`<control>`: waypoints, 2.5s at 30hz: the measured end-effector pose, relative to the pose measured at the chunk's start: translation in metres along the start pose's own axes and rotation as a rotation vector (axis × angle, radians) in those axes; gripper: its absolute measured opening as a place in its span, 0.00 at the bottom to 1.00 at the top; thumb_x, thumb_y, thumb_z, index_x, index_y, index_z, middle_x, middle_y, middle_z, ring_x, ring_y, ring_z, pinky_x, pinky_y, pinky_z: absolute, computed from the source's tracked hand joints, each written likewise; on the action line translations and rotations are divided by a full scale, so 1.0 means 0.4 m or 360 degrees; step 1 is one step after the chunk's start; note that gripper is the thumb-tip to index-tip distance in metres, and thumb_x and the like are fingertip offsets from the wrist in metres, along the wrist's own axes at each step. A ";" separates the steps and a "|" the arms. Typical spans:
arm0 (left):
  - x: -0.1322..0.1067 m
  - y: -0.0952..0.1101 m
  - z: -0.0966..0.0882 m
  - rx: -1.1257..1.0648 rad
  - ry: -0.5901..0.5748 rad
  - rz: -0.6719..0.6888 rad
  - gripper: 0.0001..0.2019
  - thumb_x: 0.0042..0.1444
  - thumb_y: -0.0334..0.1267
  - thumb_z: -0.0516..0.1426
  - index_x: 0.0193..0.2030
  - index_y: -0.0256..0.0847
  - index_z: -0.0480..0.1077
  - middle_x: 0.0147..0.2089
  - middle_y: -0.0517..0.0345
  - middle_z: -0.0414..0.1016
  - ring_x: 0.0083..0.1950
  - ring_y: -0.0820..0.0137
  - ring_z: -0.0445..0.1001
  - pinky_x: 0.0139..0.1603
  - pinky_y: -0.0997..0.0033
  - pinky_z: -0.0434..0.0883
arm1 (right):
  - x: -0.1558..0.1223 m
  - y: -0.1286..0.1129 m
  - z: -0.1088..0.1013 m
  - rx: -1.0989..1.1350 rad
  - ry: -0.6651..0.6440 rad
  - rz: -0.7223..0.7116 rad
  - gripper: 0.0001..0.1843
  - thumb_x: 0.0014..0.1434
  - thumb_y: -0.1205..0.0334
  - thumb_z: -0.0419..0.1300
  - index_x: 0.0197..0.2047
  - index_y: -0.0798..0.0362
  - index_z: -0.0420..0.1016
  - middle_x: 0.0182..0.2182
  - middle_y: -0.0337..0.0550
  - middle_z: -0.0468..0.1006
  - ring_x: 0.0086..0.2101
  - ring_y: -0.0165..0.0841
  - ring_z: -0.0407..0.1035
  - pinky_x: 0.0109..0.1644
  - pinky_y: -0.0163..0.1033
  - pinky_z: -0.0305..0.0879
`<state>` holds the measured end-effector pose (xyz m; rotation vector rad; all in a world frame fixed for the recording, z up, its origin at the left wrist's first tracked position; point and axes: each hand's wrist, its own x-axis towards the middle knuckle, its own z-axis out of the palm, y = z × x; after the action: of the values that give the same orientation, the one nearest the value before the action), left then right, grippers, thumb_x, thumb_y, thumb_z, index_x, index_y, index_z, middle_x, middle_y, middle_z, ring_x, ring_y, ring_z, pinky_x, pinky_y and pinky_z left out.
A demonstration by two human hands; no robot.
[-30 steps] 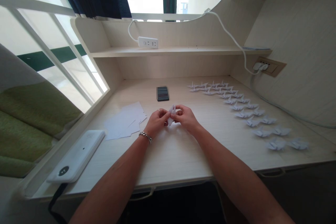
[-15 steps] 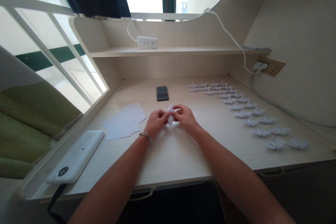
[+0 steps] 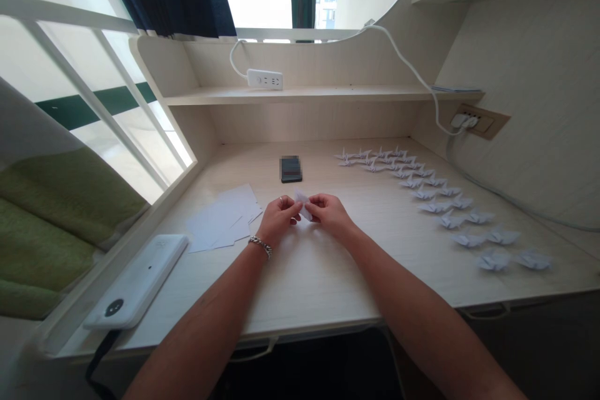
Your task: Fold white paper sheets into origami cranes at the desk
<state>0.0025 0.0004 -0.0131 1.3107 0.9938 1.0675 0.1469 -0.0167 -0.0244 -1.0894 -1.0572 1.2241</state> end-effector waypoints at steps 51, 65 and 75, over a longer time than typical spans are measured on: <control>-0.006 0.027 -0.050 -0.0156 -0.0345 -0.0124 0.24 0.42 0.48 0.68 0.41 0.31 0.77 0.35 0.49 0.80 0.34 0.67 0.79 0.41 0.65 0.78 | 0.008 -0.031 -0.030 -0.0438 -0.0236 -0.0240 0.12 0.48 0.56 0.64 0.29 0.57 0.75 0.18 0.38 0.73 0.20 0.28 0.67 0.25 0.35 0.63; -0.005 0.032 -0.053 -0.0031 -0.0351 -0.0086 0.20 0.47 0.47 0.65 0.39 0.30 0.76 0.35 0.46 0.80 0.33 0.66 0.79 0.41 0.65 0.78 | 0.012 -0.036 -0.044 -0.0372 -0.0203 -0.0267 0.12 0.48 0.56 0.65 0.31 0.57 0.77 0.21 0.40 0.75 0.22 0.28 0.68 0.27 0.35 0.64; -0.003 0.023 -0.050 0.0072 -0.0197 0.0098 0.22 0.44 0.45 0.67 0.42 0.31 0.76 0.37 0.46 0.81 0.35 0.66 0.79 0.41 0.64 0.77 | 0.007 -0.028 -0.027 -0.0292 -0.0082 -0.0340 0.16 0.46 0.56 0.67 0.37 0.56 0.78 0.22 0.40 0.75 0.22 0.29 0.68 0.28 0.36 0.65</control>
<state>-0.0174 0.0036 -0.0046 1.4346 0.8941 1.0026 0.1597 -0.0148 -0.0152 -1.0567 -1.3105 1.0041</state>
